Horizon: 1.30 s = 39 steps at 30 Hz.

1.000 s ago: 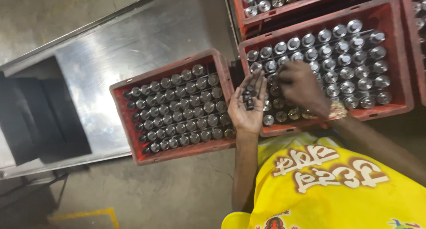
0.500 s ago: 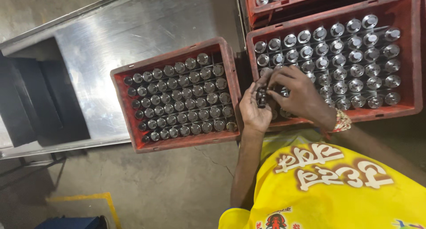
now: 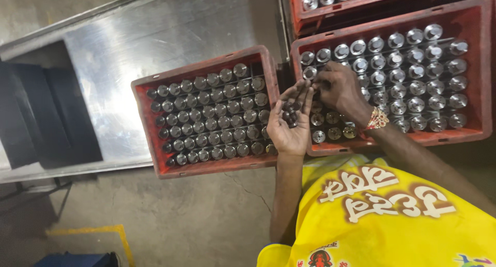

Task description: The person repeatedly picks up small metal caps from a red crate and places them into another red crate. The person occasionally gathers several caps in one hand before transferring them.

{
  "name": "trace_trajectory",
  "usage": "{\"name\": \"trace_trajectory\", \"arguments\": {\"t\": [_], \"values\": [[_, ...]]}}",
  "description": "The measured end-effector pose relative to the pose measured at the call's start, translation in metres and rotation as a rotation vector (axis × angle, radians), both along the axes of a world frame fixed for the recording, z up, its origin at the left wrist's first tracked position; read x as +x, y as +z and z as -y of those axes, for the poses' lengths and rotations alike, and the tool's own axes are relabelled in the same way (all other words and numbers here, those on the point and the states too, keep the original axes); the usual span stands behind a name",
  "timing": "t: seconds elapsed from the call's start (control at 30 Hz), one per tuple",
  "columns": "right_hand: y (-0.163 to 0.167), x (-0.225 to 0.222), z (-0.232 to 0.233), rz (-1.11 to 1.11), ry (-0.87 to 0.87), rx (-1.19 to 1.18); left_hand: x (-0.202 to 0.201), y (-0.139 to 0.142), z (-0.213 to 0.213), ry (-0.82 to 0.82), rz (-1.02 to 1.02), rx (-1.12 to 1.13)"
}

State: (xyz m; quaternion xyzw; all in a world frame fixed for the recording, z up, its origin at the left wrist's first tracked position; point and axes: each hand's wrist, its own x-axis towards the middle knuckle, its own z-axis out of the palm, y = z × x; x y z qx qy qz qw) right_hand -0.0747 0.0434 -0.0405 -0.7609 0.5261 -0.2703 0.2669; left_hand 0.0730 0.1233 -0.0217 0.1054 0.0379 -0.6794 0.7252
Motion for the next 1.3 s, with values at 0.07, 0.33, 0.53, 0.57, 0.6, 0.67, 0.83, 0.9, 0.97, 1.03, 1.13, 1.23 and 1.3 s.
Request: {"name": "trace_trajectory", "arguments": {"t": [0.07, 0.33, 0.53, 0.57, 0.6, 0.67, 0.83, 0.9, 0.97, 1.03, 1.13, 1.23, 1.3], "values": [[0.000, 0.008, -0.004, -0.035, -0.035, -0.027, 0.003, -0.003, -0.001, 0.013, -0.013, -0.005], [0.008, 0.014, -0.015, -0.177, 0.076, -0.040, 0.005, -0.012, -0.003, 0.000, -0.103, 0.032], [0.044, 0.010, -0.021, 0.084, 0.042, 0.000, 0.006, 0.001, 0.002, -0.014, -0.081, 0.030], [0.052, 0.009, -0.025, 0.158, -0.012, -0.012, 0.007, 0.003, 0.002, -0.033, -0.061, 0.025], [0.059, 0.008, -0.028, 0.230, -0.052, -0.019, 0.006, 0.004, 0.001, -0.037, -0.043, 0.023], [0.069, 0.010, -0.035, 0.236, 0.114, -0.079, 0.007, 0.006, -0.003, -0.048, 0.017, 0.068], [0.073, 0.011, -0.040, 0.114, 0.225, -0.147, 0.003, 0.004, -0.003, -0.144, 0.104, 0.063], [0.073, 0.004, -0.039, 0.219, 0.186, -0.129, 0.002, 0.005, -0.002, -0.164, 0.070, 0.088], [0.074, -0.007, -0.040, 0.238, 0.157, -0.074, 0.003, 0.007, -0.002, -0.136, 0.043, 0.061], [0.075, -0.014, -0.042, 0.244, 0.134, -0.037, 0.004, 0.009, -0.002, -0.104, 0.011, -0.032], [0.076, -0.014, -0.047, 0.229, 0.096, -0.048, 0.001, 0.011, -0.002, -0.144, -0.049, -0.039], [0.077, -0.007, -0.049, 0.182, 0.123, -0.098, -0.002, 0.012, -0.003, -0.196, 0.068, 0.030], [0.076, -0.003, -0.046, 0.105, 0.203, -0.119, -0.004, 0.013, -0.003, -0.233, 0.061, 0.107]]}}
